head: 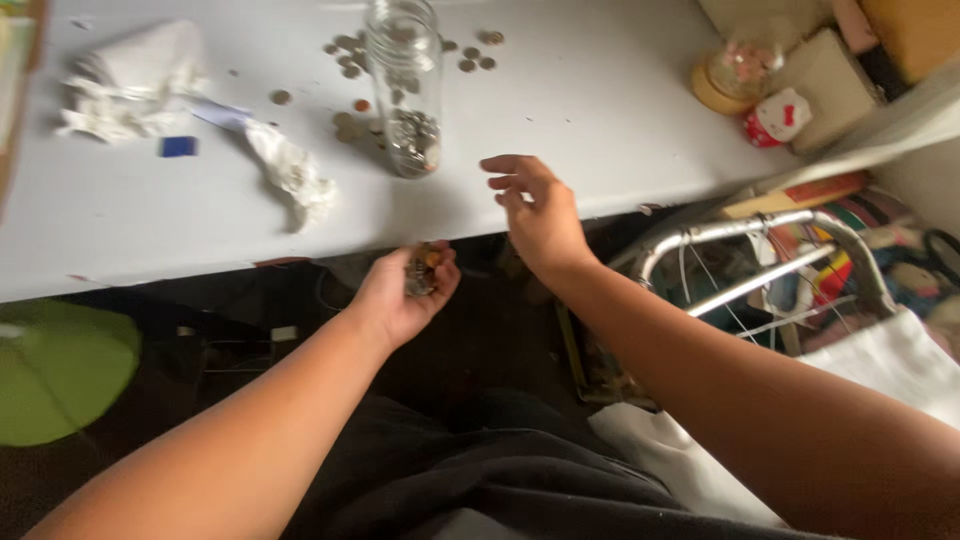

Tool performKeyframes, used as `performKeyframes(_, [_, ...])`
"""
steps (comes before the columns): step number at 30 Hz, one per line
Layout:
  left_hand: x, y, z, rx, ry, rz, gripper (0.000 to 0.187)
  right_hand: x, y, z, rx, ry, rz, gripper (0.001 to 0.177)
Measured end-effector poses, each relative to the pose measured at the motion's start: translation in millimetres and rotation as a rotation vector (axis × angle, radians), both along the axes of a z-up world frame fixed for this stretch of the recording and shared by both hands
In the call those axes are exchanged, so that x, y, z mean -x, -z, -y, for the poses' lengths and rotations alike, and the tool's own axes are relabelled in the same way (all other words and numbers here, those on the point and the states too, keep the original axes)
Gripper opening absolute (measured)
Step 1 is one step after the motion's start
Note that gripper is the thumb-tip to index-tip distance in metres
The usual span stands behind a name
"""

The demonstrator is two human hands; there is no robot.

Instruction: The person organizes a cluttered desk by moving a tray of cosmetics, placing a hairbrush aside, and putting a small item into a pouch. They then gather a large pile of coins from the desk and place them into a clear glass jar.

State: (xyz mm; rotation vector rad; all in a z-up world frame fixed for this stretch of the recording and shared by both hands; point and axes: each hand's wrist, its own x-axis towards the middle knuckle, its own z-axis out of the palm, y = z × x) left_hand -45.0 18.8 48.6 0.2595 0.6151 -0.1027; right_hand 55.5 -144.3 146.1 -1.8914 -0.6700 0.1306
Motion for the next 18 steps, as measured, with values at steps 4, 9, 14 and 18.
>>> performKeyframes(4, [-12, -57, -16, 0.101, 0.053, 0.117, 0.023, -13, -27, -17, -0.22, 0.035, -0.119, 0.035])
performKeyframes(9, [-59, -159, -78, -0.031, 0.05, 0.05, 0.026, -38, -82, -52, -0.379, 0.036, -0.176, 0.03])
performKeyframes(14, [-128, -207, -136, -0.537, 0.137, 0.075, 0.025, -69, -114, -86, -0.413, -0.011, -0.202, 0.028])
performKeyframes(18, [-177, -207, -149, -1.03, 0.148, 0.116, 0.021, -80, -116, -114, -0.294, 0.112, -0.308, 0.028])
